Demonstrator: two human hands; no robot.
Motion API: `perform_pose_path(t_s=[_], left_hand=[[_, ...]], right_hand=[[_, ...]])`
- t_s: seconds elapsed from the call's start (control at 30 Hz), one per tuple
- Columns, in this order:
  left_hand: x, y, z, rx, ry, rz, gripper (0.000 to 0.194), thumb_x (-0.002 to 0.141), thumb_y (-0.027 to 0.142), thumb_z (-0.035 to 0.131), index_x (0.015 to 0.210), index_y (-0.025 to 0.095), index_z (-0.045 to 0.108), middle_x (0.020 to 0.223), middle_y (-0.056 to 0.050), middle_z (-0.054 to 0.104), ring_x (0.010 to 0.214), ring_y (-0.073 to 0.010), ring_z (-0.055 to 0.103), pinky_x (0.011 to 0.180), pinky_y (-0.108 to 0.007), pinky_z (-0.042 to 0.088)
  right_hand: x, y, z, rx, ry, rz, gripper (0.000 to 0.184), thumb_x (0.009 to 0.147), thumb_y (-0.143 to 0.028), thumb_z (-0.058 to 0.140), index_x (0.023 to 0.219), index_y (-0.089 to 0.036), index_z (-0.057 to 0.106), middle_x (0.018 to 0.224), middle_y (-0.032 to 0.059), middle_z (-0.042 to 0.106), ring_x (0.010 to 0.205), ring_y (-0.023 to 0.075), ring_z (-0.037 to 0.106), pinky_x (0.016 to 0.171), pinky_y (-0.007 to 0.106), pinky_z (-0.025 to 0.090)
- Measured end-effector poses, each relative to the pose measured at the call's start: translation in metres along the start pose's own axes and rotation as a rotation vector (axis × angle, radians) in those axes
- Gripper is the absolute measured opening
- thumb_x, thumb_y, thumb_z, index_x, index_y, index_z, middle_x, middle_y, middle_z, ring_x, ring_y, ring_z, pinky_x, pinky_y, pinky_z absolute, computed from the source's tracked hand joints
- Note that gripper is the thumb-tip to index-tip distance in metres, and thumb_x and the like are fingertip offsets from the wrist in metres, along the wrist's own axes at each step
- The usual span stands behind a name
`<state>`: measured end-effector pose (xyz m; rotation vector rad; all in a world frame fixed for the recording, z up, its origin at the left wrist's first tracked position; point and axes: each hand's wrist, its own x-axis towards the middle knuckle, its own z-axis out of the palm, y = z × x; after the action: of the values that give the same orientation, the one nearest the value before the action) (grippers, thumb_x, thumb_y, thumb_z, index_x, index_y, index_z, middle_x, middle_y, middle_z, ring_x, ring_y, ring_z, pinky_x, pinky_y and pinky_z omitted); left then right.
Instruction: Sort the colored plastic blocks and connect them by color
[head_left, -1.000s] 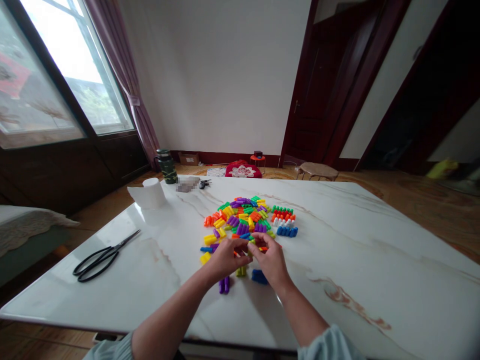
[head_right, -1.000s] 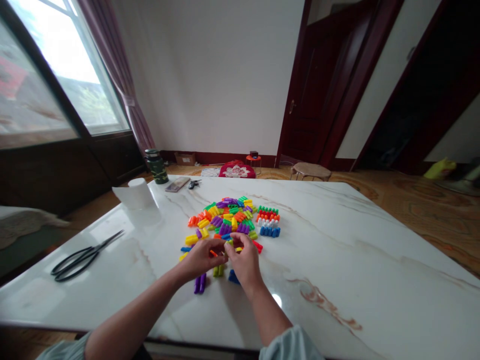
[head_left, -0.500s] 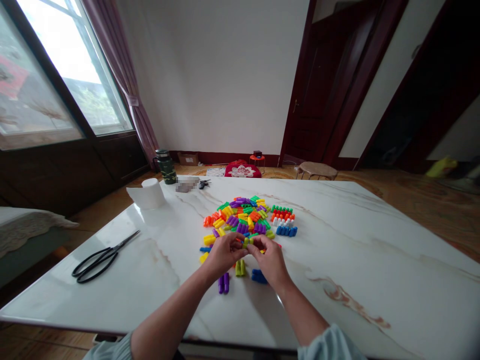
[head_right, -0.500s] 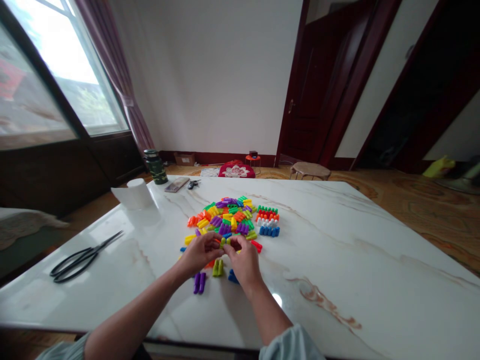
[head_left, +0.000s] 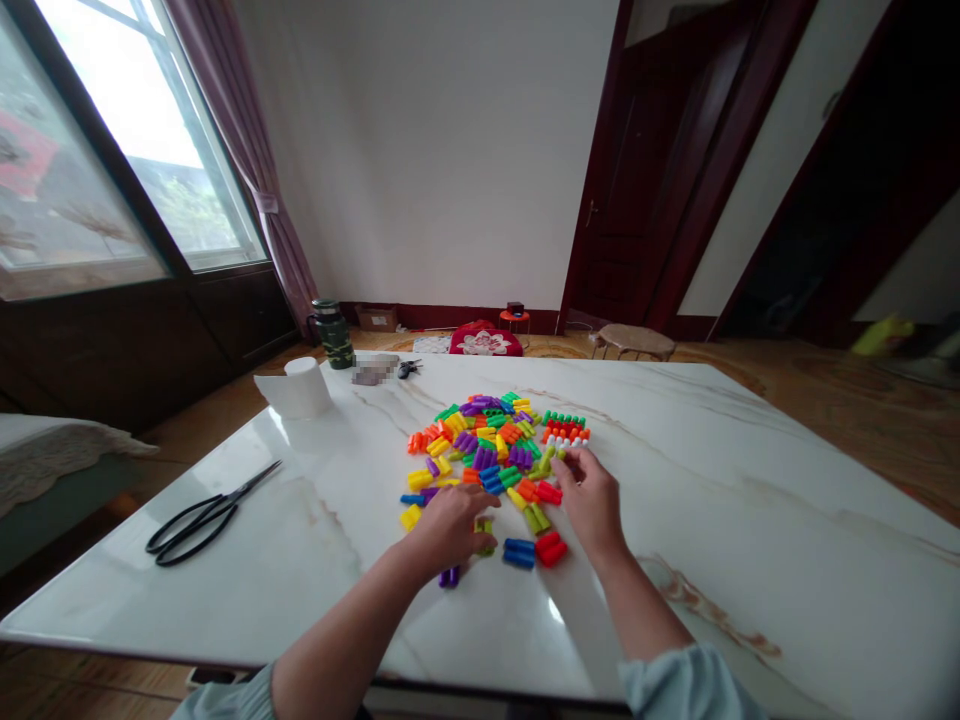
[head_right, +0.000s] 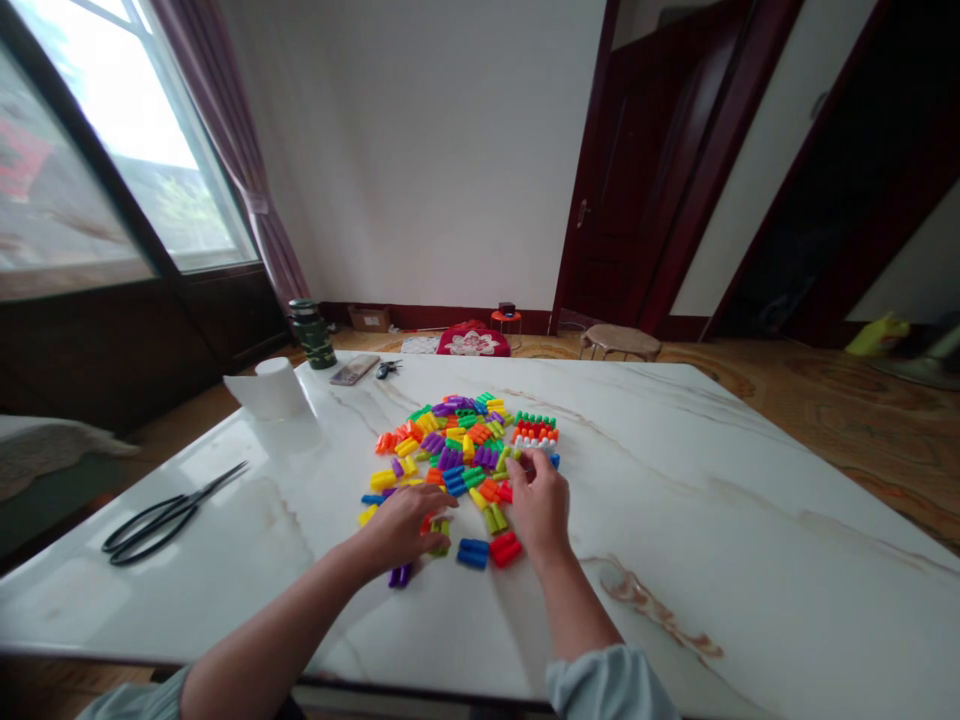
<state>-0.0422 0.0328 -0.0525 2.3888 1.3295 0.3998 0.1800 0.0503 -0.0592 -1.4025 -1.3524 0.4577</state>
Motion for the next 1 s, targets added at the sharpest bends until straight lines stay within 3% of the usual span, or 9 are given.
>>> perform_pose_path(t_s=[0.13, 0.37, 0.57, 0.67, 0.9, 1.0], left_hand=[[0.001, 0.001, 0.0, 0.013, -0.007, -0.016, 0.042, 0.073, 0.031, 0.074, 0.114, 0.023, 0.07, 0.111, -0.008, 0.07, 0.102, -0.0265, 0.064, 0.088, -0.034, 0.048], [-0.001, 0.0, -0.005, 0.014, -0.024, 0.0, 0.041, 0.07, 0.034, 0.077, 0.11, 0.024, 0.072, 0.105, -0.007, 0.072, 0.097, -0.0257, 0.065, 0.085, -0.033, 0.047], [-0.003, -0.004, -0.005, 0.019, -0.053, 0.035, 0.046, 0.063, 0.041, 0.081, 0.105, 0.025, 0.073, 0.104, -0.005, 0.072, 0.099, -0.0263, 0.064, 0.088, -0.034, 0.045], [-0.003, -0.003, -0.005, 0.019, -0.068, 0.048, 0.038, 0.064, 0.036, 0.08, 0.101, 0.026, 0.074, 0.103, -0.005, 0.071, 0.097, -0.0249, 0.064, 0.086, -0.032, 0.046], [-0.001, 0.002, -0.005, 0.034, -0.004, 0.006, 0.022, 0.074, 0.026, 0.068, 0.094, 0.022, 0.075, 0.094, -0.005, 0.072, 0.085, -0.0214, 0.066, 0.077, -0.028, 0.047], [-0.001, 0.001, -0.006, 0.045, 0.05, -0.036, 0.016, 0.077, 0.027, 0.064, 0.088, 0.022, 0.075, 0.087, -0.004, 0.072, 0.082, -0.0198, 0.065, 0.074, -0.027, 0.047]], right_hand=[[0.011, 0.013, -0.019, -0.332, 0.054, -0.113, 0.025, 0.083, -0.04, 0.052, 0.091, -0.02, 0.064, 0.085, 0.0075, 0.072, 0.071, 0.0198, 0.064, 0.067, 0.03, 0.045], [0.017, 0.031, -0.027, -0.662, -0.064, 0.065, 0.012, 0.082, -0.032, 0.058, 0.086, -0.024, 0.066, 0.078, 0.0039, 0.072, 0.067, 0.0191, 0.064, 0.055, 0.027, 0.034], [0.02, 0.042, -0.023, -0.517, -0.035, 0.049, 0.01, 0.076, -0.029, 0.06, 0.081, -0.023, 0.066, 0.075, 0.003, 0.072, 0.067, 0.0184, 0.064, 0.06, 0.027, 0.041], [0.017, 0.042, -0.015, -0.358, -0.043, 0.053, 0.016, 0.075, -0.033, 0.058, 0.082, -0.022, 0.066, 0.076, 0.0034, 0.072, 0.068, 0.019, 0.065, 0.065, 0.029, 0.046], [-0.013, 0.009, 0.026, -0.049, -0.293, 0.002, 0.018, 0.075, -0.033, 0.056, 0.084, -0.02, 0.065, 0.076, 0.0038, 0.071, 0.067, 0.0186, 0.066, 0.066, 0.03, 0.052], [-0.019, -0.003, 0.035, -0.035, -0.31, -0.023, 0.017, 0.076, -0.029, 0.056, 0.087, -0.019, 0.065, 0.083, 0.0044, 0.071, 0.063, 0.0164, 0.065, 0.064, 0.029, 0.052]])
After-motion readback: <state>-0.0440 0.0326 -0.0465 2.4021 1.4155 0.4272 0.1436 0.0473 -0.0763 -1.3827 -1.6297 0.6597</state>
